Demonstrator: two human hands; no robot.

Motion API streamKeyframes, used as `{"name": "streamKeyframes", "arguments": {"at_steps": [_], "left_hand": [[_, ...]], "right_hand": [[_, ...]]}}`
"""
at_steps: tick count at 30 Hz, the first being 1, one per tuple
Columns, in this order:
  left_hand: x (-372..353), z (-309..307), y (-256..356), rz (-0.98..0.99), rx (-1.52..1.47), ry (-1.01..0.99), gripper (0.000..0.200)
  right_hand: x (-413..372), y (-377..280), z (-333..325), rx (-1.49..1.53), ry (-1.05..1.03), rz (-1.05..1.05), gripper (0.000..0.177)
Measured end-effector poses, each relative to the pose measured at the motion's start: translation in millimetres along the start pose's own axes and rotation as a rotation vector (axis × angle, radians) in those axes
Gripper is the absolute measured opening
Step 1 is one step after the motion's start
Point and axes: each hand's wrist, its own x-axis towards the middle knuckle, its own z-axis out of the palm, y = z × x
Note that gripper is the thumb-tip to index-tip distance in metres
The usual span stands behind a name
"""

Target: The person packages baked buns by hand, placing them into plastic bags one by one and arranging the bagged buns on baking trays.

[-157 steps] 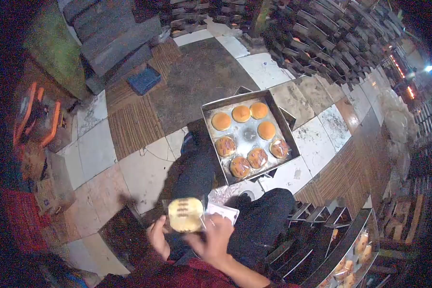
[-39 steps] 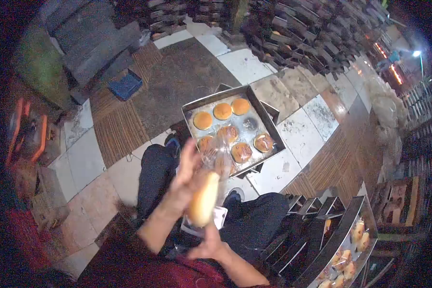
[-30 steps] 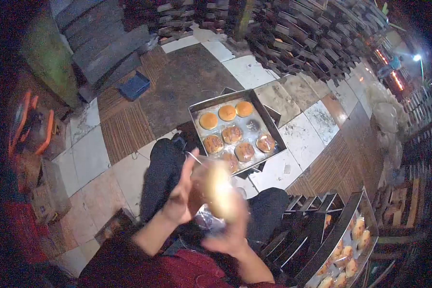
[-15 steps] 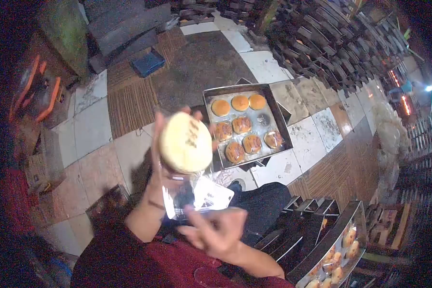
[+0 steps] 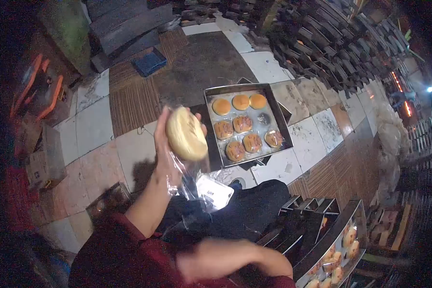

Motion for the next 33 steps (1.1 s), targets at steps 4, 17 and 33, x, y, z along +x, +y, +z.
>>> {"name": "streamKeyframes", "arguments": {"at_steps": [4,17,33], "left_hand": [[4.9,-7.2,-0.5,0.062,-0.215,0.205,0.048],[-106.8,-25.8,43.1,-0.341,0.709,-0.582,0.023],[-67.2,-53.6,43.5,0.846,1.508,-0.199,0.005]], "right_hand": [[-46.3,36.9,3.8,-0.288,0.754,-0.344,0.065],[105.3,160.6,-18.4,0.648,1.460,0.038,0.034],[75.2,86.0,-34.3,-0.290,1.831,-0.151,0.010]]}}
